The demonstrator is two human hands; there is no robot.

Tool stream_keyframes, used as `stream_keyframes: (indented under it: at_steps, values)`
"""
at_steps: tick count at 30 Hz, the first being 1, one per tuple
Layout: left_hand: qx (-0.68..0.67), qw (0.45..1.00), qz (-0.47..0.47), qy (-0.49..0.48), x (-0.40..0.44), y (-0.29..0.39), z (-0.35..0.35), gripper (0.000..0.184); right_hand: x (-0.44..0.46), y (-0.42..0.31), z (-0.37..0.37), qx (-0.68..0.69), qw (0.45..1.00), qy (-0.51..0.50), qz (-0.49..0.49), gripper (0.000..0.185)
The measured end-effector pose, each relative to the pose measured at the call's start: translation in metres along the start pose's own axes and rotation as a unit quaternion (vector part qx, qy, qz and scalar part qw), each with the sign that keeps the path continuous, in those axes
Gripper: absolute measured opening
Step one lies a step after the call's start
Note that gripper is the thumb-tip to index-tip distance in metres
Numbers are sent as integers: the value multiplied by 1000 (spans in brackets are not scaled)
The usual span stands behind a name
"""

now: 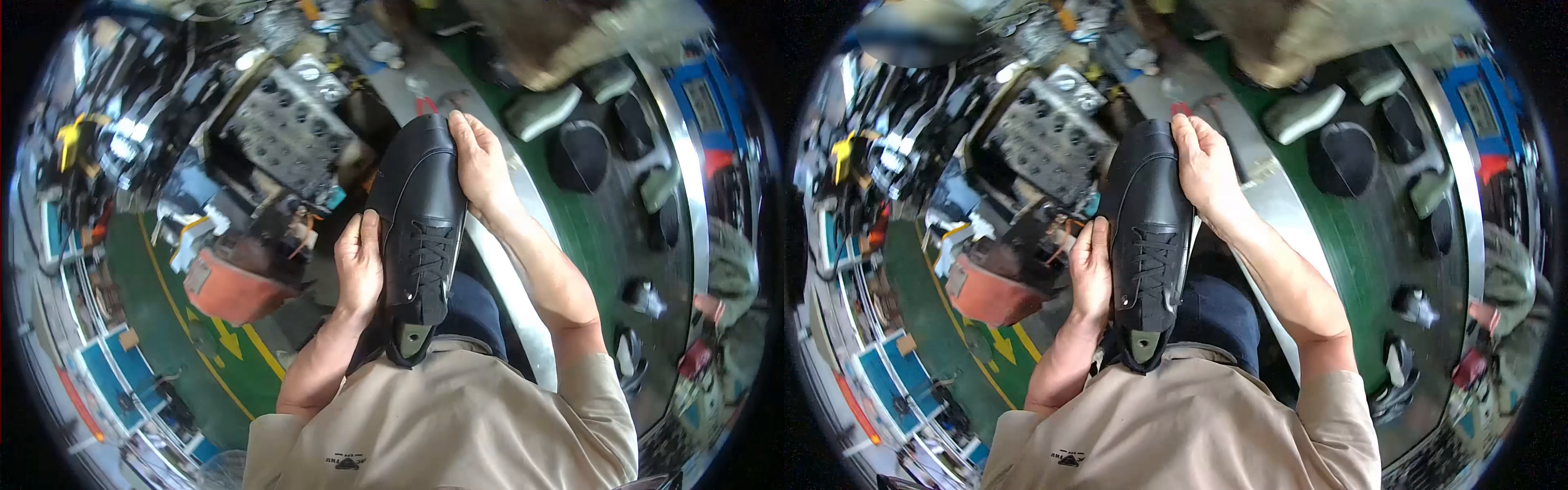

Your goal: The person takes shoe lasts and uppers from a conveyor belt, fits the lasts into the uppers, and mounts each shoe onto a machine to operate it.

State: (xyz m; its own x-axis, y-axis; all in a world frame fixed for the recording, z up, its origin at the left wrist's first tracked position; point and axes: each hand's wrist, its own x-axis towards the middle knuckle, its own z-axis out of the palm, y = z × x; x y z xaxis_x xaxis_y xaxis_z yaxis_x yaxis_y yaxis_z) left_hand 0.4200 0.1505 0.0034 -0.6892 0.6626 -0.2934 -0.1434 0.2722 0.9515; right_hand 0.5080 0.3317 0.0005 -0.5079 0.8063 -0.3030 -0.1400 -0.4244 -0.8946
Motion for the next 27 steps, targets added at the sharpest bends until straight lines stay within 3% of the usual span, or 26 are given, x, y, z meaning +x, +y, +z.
stream_keyframes:
  at_steps: [1,3,5,9,10,12,13,14,17,18,21,25,27]
  values:
    - [-14,999,23,19,5,10,-21,37,4,-6,31,52,997,-31,38,33]
    - [-16,997,45,59,9,35,-64,37,6,-12,92,82,997,10,-8,33]
    - [-85,993,31,69,14,53,-108,35,19,-5,136,29,992,-106,-67,34]
    - [-195,967,64,149,29,77,-180,33,26,-17,253,70,985,-160,1,36]
    - [-157,969,68,180,31,80,-203,31,36,-6,270,-76,977,-163,-118,37]
    - [-137,963,102,206,36,90,-241,30,39,16,307,-140,961,-168,-170,38]
    - [-110,962,126,215,40,97,-257,29,38,28,327,-131,965,-169,-150,39]
    - [-230,943,41,238,41,103,-269,29,34,39,344,-124,968,-171,-135,40]
    - [-253,937,43,238,58,83,-321,31,24,51,376,-111,969,-214,-58,36]
    - [-261,935,45,236,65,86,-332,32,23,58,391,-61,970,-220,-85,36]
    - [-341,915,61,206,85,105,-360,35,28,64,423,-30,970,-239,-47,37]
    - [-416,886,34,200,117,120,-387,36,56,67,449,-51,958,-281,-15,32]
    - [-437,878,42,190,142,110,-400,35,68,63,462,-30,954,-292,63,30]
